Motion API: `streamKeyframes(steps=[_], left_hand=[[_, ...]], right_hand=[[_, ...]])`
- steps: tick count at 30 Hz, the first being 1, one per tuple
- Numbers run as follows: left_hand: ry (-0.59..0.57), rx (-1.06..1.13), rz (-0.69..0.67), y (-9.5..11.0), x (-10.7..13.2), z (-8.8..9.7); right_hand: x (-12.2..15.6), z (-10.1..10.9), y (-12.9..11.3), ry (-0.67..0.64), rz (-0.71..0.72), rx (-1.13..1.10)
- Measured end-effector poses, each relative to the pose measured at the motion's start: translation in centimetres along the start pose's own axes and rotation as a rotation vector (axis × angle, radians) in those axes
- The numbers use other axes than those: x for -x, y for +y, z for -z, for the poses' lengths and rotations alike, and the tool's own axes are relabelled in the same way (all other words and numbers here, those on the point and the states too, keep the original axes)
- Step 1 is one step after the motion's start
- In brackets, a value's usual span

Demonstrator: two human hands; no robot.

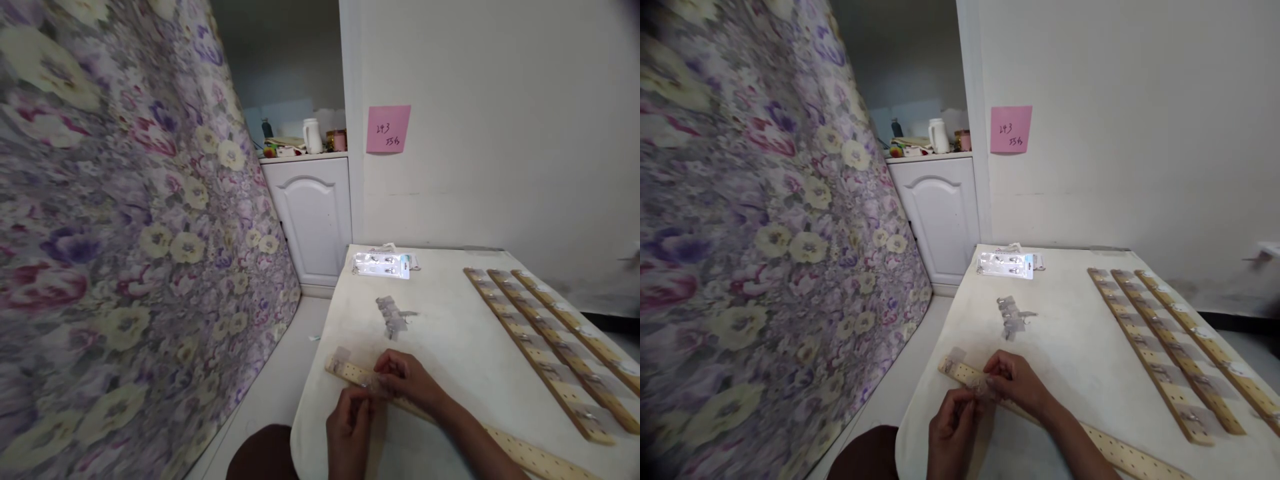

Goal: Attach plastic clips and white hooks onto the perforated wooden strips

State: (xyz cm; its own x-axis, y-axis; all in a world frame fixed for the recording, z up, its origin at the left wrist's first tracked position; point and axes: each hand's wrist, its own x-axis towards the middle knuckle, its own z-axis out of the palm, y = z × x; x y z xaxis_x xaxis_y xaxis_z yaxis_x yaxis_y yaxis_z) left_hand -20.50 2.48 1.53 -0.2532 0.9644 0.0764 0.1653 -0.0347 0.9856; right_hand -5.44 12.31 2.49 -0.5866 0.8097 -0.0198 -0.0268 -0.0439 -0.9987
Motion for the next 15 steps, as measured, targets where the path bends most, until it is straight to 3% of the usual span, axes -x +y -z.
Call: streamKeyframes(steps=[9,15], left_hand=[[-0.019,-0.168,-0.05,1.1,0.4,-0.1],[0.138,-0.245,-0.119,0.5,0.8,-0.1]], right_hand=[[-2.4,-0.7,0.0,0.01,0.001,0.121],[-4.4,-1.0,0.2,-0.012,0.08,0.361]])
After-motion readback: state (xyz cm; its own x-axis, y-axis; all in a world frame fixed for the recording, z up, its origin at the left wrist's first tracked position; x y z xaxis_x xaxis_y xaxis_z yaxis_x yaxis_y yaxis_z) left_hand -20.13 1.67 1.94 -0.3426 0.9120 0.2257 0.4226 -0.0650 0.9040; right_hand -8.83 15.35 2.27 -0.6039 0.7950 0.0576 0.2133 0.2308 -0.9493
